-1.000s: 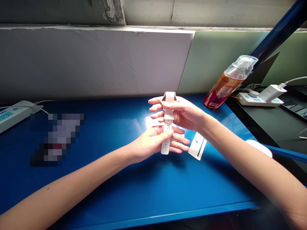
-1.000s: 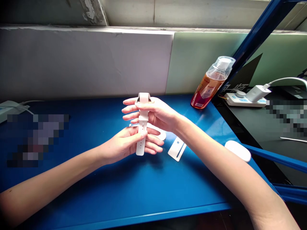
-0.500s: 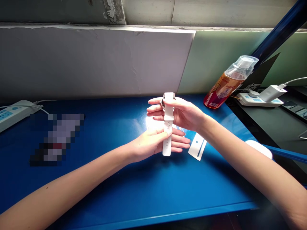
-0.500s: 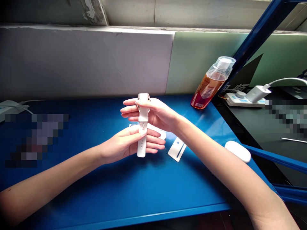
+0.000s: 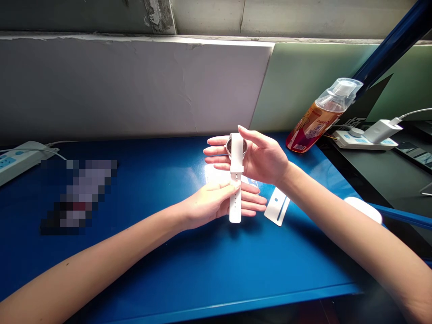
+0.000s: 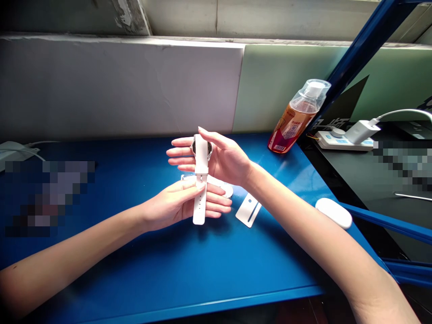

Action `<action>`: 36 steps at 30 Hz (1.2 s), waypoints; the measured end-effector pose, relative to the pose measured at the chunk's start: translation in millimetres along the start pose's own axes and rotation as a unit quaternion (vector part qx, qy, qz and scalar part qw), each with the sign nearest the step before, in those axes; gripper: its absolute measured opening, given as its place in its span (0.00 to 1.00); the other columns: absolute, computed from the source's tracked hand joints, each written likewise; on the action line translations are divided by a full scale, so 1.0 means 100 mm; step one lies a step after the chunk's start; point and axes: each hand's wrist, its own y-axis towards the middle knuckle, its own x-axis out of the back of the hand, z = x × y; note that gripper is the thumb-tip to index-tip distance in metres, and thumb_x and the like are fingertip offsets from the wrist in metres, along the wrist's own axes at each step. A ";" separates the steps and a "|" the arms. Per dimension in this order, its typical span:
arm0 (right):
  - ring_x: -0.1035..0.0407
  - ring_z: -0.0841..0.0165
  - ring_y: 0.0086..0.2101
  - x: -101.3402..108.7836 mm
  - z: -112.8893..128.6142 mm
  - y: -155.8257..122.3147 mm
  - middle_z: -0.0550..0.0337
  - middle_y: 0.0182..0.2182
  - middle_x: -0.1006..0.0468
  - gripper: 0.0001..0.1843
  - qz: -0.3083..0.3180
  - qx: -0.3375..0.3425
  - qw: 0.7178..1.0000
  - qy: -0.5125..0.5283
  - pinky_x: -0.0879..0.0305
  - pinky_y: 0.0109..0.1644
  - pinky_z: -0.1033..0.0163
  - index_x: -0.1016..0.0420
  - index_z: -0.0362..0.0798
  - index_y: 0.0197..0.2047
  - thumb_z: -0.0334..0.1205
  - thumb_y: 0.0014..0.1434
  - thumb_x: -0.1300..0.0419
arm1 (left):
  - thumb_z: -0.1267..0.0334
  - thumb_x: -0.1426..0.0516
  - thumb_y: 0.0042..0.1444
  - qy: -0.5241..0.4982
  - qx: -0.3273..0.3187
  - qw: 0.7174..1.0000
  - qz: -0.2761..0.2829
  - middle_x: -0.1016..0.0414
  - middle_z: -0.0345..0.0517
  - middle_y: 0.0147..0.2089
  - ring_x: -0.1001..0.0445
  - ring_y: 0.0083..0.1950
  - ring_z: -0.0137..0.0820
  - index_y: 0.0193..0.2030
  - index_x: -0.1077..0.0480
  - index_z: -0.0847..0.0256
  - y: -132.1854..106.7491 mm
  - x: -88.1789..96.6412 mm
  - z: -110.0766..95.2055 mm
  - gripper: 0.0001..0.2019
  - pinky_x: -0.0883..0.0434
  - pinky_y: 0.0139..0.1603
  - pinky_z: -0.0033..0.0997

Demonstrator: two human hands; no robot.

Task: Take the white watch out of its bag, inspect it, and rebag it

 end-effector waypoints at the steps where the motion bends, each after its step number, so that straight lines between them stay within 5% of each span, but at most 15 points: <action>1: 0.22 0.60 0.47 0.00 0.00 0.00 0.47 0.46 0.17 0.25 0.001 0.000 1.000 0.000 0.29 0.57 0.54 0.22 0.40 0.49 0.50 0.70 0.53 | 0.62 0.52 0.72 -0.001 -0.004 1.000 -0.002 0.23 0.70 0.54 0.20 0.53 0.46 0.55 0.27 0.75 0.00 0.00 0.00 0.18 0.28 0.58 0.48; 36: 0.23 0.57 0.48 0.01 0.03 -0.03 0.46 0.47 0.17 0.30 0.020 0.007 1.000 -0.011 0.33 0.61 0.48 0.24 0.39 0.52 0.52 0.64 0.55 | 0.62 0.46 0.68 -0.006 -0.021 1.000 0.011 0.20 0.66 0.49 0.18 0.50 0.45 0.49 0.25 0.72 -0.01 0.00 -0.05 0.13 0.26 0.55 0.45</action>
